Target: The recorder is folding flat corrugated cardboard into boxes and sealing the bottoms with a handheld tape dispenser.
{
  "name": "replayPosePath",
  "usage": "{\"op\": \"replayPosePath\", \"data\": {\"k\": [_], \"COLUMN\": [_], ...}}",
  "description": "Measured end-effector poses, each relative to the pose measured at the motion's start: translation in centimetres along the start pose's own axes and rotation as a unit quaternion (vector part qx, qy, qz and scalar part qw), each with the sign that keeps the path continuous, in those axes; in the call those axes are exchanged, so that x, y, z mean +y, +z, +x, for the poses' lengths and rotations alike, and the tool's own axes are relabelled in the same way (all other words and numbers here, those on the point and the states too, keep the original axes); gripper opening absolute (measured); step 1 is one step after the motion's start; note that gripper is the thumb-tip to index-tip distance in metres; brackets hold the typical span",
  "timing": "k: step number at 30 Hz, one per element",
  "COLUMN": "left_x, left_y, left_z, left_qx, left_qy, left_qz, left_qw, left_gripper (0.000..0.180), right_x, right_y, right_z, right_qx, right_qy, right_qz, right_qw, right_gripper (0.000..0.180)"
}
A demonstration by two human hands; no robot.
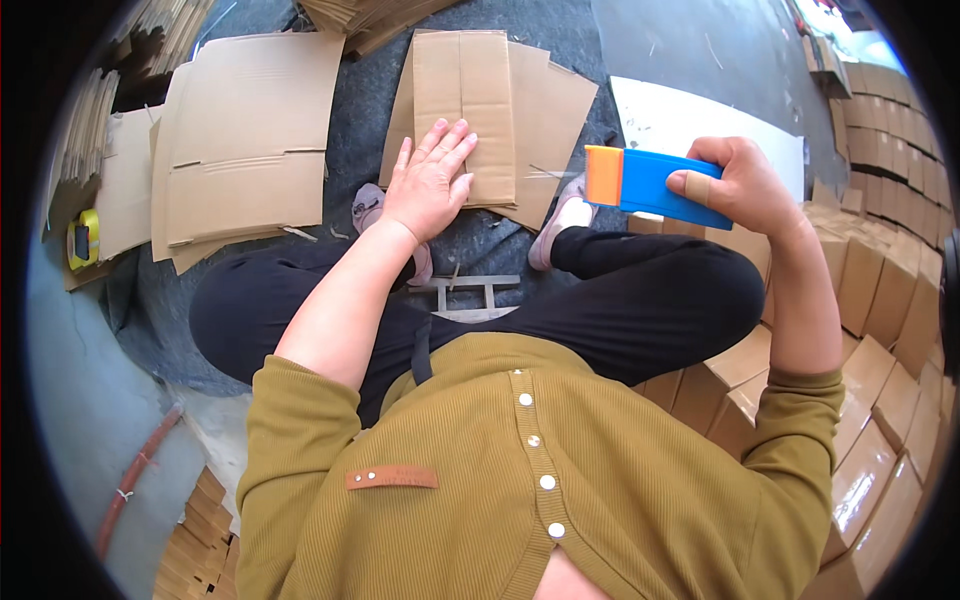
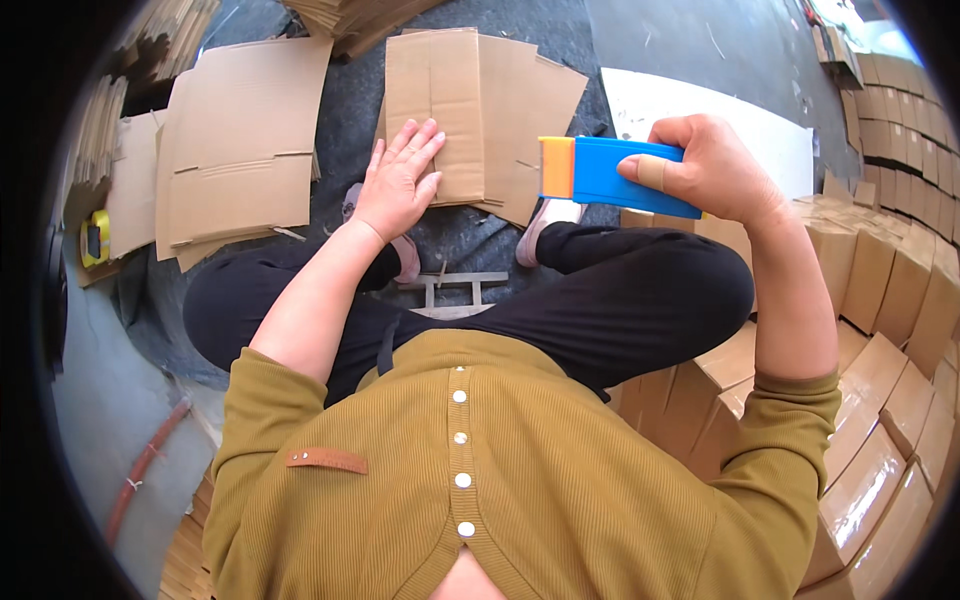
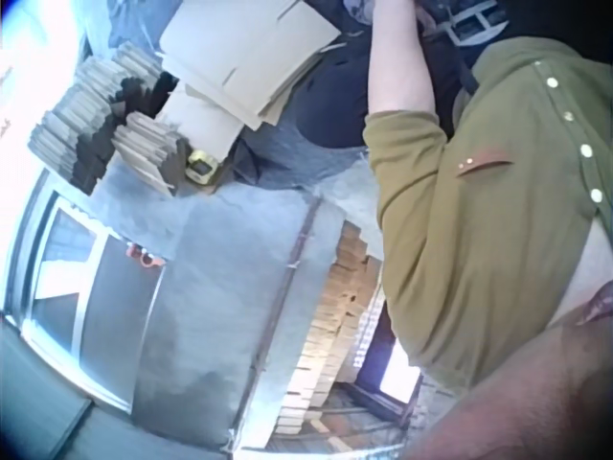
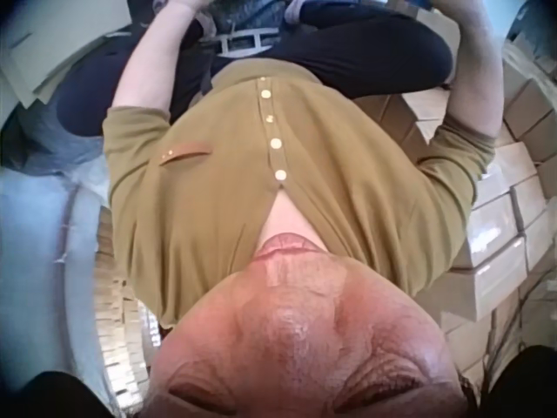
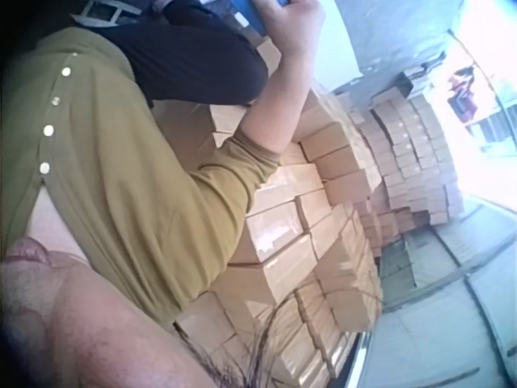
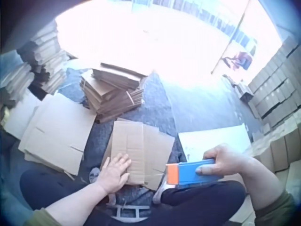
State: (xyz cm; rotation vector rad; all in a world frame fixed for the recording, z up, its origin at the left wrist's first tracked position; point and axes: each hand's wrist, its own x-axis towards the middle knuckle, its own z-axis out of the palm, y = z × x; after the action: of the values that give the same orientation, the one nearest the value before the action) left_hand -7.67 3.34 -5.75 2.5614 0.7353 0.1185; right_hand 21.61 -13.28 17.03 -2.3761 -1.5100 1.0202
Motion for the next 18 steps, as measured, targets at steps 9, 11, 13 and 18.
{"op": "replayPosePath", "data": {"k": [9, 11, 13, 18], "left_x": [0.4, 0.6, 0.9, 1.1], "left_y": [0.5, 0.1, -0.3, -0.9], "left_z": [-0.7, -0.9, -0.7, -0.7], "left_qx": [0.003, -0.004, -0.021, -0.054], "left_qy": [-0.003, 0.024, 0.032, 0.041], "left_qz": [0.080, 0.112, 0.132, 0.174], "left_qw": [0.997, 0.993, 0.990, 0.982], "left_gripper": [0.060, 0.071, 0.075, 0.088], "right_x": [-1.8, -0.1, 1.5, 3.0], "right_y": [0.6, 0.9, 1.0, 1.2], "right_z": [0.8, 0.8, 0.7, 1.2], "right_qx": [0.037, 0.044, 0.001, -0.015], "right_qy": [-0.025, -0.014, 0.038, 0.031], "right_qz": [-0.009, -0.021, -0.030, -0.021], "right_qw": [0.999, 0.999, 0.999, 0.999], "right_gripper": [0.045, 0.046, 0.048, 0.047]}}
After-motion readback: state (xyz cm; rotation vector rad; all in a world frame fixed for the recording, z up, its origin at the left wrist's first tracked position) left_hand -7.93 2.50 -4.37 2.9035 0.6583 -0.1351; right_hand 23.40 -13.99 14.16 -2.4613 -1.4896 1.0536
